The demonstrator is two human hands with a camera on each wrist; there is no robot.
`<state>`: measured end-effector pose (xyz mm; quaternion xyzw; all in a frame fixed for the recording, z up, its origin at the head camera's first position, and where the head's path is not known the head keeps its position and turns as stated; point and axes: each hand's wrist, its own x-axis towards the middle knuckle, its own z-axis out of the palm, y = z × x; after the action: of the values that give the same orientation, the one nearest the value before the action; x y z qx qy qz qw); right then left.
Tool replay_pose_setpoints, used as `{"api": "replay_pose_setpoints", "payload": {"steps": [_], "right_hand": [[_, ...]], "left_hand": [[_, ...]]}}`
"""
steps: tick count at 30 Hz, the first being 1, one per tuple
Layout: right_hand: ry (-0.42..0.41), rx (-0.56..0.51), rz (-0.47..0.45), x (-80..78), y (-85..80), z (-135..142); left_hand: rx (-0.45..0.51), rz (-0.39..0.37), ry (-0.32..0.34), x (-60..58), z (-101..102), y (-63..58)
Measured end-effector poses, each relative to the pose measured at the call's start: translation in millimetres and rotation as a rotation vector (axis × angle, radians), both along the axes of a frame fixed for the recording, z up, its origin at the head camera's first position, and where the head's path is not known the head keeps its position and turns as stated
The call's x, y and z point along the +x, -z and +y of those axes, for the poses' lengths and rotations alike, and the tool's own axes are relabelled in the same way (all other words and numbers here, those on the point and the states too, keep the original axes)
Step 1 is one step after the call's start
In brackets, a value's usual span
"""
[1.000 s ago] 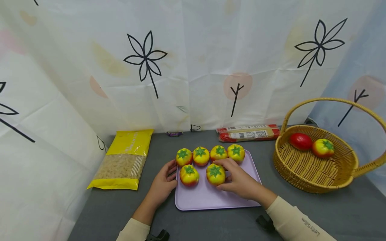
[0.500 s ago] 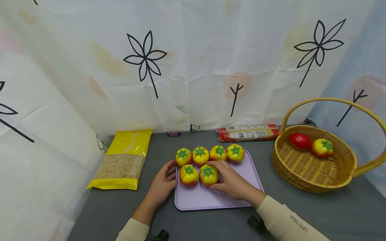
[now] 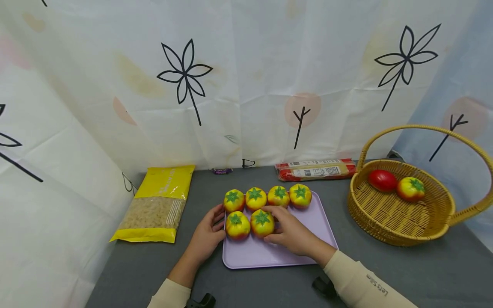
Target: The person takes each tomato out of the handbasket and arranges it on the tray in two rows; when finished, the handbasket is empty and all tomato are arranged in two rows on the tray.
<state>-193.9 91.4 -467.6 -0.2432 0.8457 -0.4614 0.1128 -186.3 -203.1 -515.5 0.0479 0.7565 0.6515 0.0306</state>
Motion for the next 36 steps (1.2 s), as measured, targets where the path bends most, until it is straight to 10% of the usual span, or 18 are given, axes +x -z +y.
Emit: {"api": "replay_pose_setpoints", "payload": {"steps": [36], "right_hand": [[0.052, -0.080, -0.003, 2.8, -8.1, 8.6]], "left_hand": [[0.020, 0.008, 0.005, 0.0, -0.4, -0.5]]}}
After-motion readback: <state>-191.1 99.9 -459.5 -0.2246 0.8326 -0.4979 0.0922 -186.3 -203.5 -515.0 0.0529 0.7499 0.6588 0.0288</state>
